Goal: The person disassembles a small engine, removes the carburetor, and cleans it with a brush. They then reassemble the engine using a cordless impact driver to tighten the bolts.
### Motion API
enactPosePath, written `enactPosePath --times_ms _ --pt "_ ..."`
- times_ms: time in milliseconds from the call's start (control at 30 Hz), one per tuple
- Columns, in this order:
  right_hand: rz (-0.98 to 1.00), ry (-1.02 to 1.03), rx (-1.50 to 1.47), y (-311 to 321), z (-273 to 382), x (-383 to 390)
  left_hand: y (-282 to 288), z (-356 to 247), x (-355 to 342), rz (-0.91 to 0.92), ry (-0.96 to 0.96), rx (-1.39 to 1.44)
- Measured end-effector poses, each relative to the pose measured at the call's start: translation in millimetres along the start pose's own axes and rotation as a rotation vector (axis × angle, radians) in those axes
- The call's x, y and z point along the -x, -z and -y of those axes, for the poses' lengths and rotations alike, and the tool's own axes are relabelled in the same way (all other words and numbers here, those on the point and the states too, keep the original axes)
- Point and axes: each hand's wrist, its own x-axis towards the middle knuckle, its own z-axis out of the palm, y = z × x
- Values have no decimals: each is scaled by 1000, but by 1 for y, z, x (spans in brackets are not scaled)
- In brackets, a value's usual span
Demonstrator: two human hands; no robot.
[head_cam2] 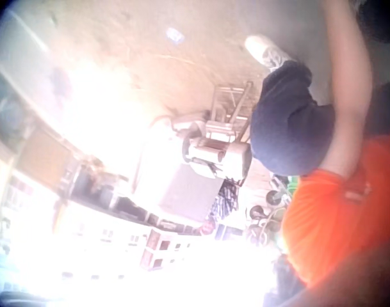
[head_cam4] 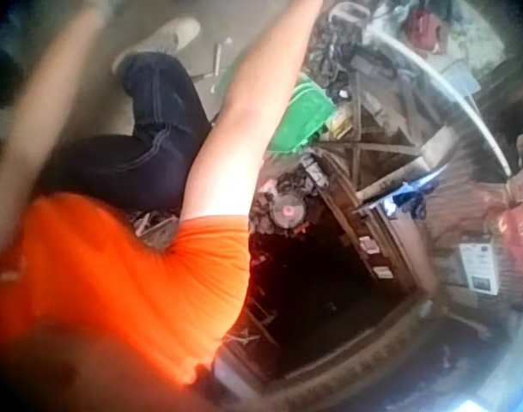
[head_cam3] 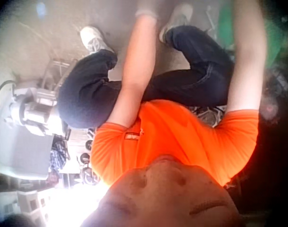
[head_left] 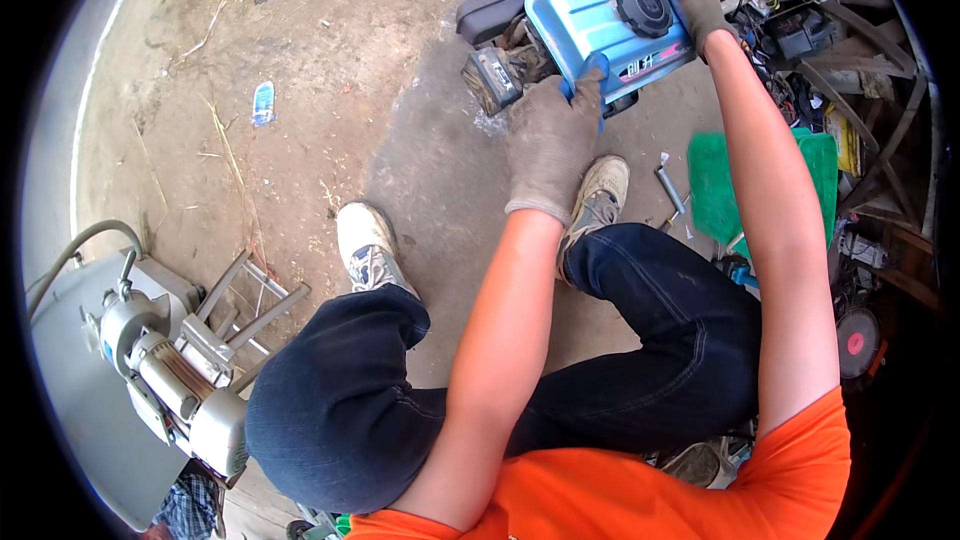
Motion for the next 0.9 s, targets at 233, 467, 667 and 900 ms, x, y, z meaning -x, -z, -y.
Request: enactPosePath --times_ms 233,467,667,900 --pt "-49 -175 -43 4 -7 1 -8 -2 5 -70 -5 11" --pt "34 -228 -88 6 8 6 -6 2 11 -38 -4 101" --pt "52 -206 -65 4 -10 -1 -5 -2 12 51 35 93" --pt "50 -193 -112 2 -1 4 -4 3 12 29 -1 38"
